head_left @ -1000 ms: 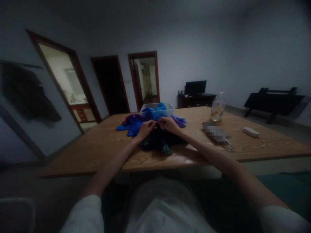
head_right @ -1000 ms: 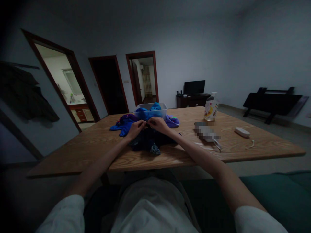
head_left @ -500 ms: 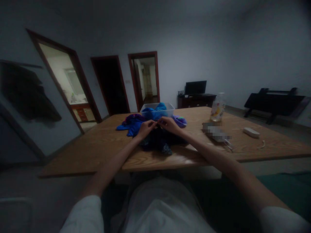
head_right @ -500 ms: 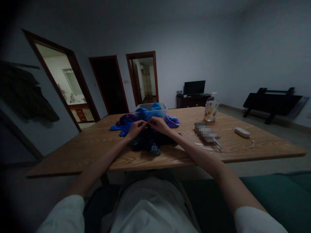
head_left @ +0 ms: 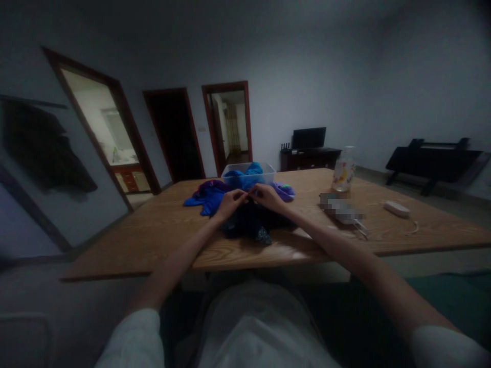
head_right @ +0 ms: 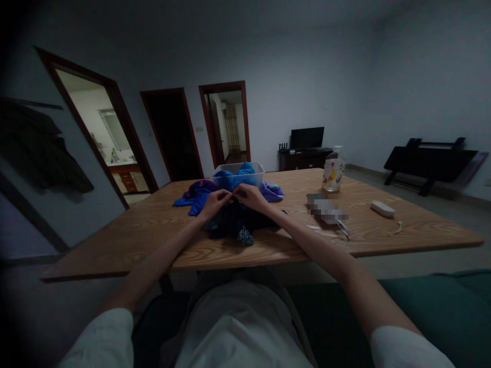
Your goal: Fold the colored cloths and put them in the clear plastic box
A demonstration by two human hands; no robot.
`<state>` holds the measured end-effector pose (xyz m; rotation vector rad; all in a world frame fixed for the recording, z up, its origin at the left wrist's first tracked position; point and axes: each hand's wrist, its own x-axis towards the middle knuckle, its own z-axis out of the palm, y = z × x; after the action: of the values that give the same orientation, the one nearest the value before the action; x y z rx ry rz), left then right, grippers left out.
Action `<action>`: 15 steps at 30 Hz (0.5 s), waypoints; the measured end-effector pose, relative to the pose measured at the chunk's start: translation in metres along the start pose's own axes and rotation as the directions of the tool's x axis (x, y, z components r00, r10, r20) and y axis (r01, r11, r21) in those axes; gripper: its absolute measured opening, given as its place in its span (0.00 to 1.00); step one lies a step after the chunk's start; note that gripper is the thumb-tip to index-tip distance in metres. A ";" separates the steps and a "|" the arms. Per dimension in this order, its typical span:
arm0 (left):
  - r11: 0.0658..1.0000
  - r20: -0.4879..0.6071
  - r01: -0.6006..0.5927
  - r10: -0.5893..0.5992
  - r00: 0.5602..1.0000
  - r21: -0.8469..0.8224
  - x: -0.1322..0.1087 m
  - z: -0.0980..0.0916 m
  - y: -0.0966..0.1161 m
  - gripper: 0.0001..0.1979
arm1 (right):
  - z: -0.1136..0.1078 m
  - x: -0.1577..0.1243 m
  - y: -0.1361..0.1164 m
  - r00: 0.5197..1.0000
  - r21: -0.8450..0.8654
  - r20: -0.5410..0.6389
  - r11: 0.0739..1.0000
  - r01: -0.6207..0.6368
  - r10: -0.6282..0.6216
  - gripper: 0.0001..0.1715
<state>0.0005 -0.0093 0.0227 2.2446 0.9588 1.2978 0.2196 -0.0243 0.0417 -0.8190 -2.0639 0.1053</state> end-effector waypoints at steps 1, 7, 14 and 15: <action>1.000 -0.004 -0.002 0.002 1.000 -0.008 0.000 0.000 0.000 0.21 | 0.000 0.000 0.001 1.000 -0.001 0.007 1.000 -0.002 0.002 0.08; 1.000 -0.020 -0.016 0.015 1.000 -0.010 0.001 0.000 -0.004 0.20 | -0.001 0.000 0.001 1.000 -0.010 0.013 1.000 -0.005 0.005 0.08; 1.000 -0.003 -0.005 0.005 1.000 0.014 0.001 0.000 -0.003 0.20 | -0.002 -0.002 -0.003 1.000 -0.020 0.023 1.000 0.013 -0.013 0.07; 1.000 -0.002 -0.009 0.009 1.000 0.016 0.001 0.000 -0.003 0.19 | -0.002 -0.002 -0.003 1.000 -0.023 0.018 1.000 0.012 -0.012 0.07</action>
<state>0.0000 -0.0069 0.0214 2.2629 0.9641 1.3012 0.2202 -0.0279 0.0424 -0.8224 -2.0901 0.0826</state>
